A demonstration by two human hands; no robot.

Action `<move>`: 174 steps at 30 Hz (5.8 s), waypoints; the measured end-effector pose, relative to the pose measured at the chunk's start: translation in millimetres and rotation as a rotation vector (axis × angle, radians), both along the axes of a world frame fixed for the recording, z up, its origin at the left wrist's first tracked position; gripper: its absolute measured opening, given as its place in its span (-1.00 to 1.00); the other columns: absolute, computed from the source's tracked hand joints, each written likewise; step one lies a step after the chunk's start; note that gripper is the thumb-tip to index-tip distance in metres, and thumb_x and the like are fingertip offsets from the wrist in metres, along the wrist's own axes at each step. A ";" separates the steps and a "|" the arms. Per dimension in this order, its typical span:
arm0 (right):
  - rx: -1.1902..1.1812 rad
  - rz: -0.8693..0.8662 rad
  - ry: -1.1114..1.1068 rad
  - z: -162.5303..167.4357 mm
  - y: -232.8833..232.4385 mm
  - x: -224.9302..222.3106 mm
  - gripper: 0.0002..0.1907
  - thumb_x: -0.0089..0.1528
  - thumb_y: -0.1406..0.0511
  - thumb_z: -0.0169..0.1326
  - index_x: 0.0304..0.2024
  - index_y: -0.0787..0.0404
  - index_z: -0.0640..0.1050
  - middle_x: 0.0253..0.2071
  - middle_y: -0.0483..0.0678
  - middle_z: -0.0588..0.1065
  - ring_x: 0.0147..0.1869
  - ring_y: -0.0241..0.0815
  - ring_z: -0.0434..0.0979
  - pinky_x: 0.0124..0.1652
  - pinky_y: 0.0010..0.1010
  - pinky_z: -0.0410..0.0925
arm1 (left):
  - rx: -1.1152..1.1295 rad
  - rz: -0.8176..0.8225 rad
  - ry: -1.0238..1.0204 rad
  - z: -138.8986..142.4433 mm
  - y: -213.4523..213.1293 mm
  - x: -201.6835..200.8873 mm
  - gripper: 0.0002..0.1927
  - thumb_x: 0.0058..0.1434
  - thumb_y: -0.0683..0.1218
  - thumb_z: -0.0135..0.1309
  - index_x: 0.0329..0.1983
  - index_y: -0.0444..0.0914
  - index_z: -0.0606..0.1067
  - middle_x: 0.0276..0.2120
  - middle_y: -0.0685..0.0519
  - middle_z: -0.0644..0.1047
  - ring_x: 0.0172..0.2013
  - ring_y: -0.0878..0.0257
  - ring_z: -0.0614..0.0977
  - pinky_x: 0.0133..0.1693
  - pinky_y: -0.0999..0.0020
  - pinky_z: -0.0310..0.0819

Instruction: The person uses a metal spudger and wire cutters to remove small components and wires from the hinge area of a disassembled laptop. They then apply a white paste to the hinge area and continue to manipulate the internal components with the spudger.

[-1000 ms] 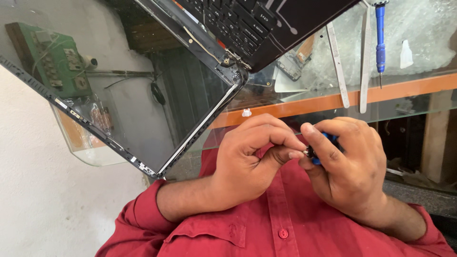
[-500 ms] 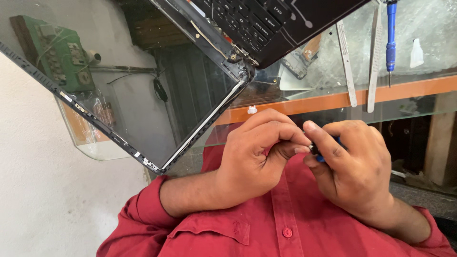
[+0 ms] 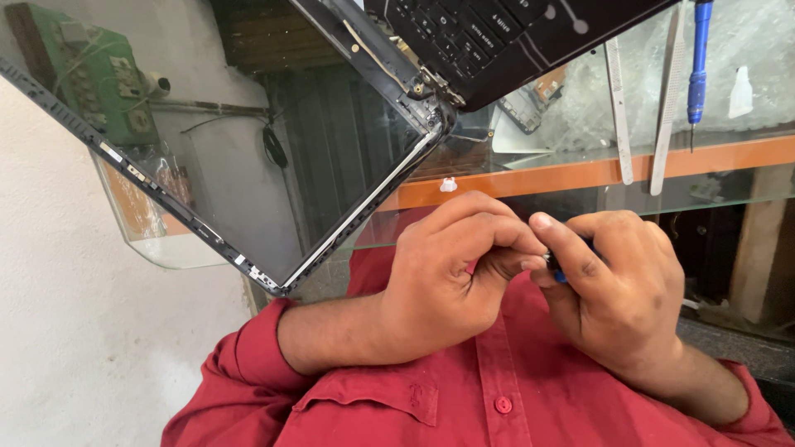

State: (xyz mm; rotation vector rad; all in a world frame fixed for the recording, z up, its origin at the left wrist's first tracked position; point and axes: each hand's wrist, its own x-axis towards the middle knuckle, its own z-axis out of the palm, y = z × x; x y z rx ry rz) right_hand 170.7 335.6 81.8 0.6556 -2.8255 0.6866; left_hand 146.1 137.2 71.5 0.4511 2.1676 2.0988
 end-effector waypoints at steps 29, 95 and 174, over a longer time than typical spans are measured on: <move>-0.442 -0.080 -0.393 -23.2 5.2 14.8 -0.52 0.39 0.26 0.05 0.33 0.32 0.39 -0.18 0.01 0.53 -0.26 -0.16 0.57 -0.22 -0.42 0.41 | -0.041 0.026 0.004 -8.0 12.6 3.7 -0.86 0.37 -0.25 0.24 -0.04 -0.24 0.56 -0.21 0.05 0.56 -0.26 0.26 0.65 -0.25 0.48 0.58; 0.254 0.028 0.110 4.5 21.3 -5.1 -0.58 0.15 0.21 0.32 0.08 -0.02 0.63 -0.10 -0.12 0.52 -0.04 -0.01 0.53 -0.15 -0.18 0.27 | 0.001 -0.269 -0.218 -6.4 -8.1 -14.9 -0.90 0.31 -0.28 0.21 -0.14 -0.27 0.57 -0.22 0.05 0.56 -0.24 0.26 0.64 -0.20 0.44 0.56; 0.227 0.149 0.143 30.7 44.0 -24.0 -0.54 0.22 0.02 0.25 0.12 -0.01 0.61 -0.31 -0.12 0.47 -0.29 -0.09 0.50 -0.35 -0.28 0.23 | -0.095 -0.168 0.612 28.0 0.9 -41.9 -0.76 0.15 -0.33 0.28 -0.12 -0.44 0.55 -0.23 -0.10 0.54 -0.22 0.08 0.65 -0.19 0.24 0.63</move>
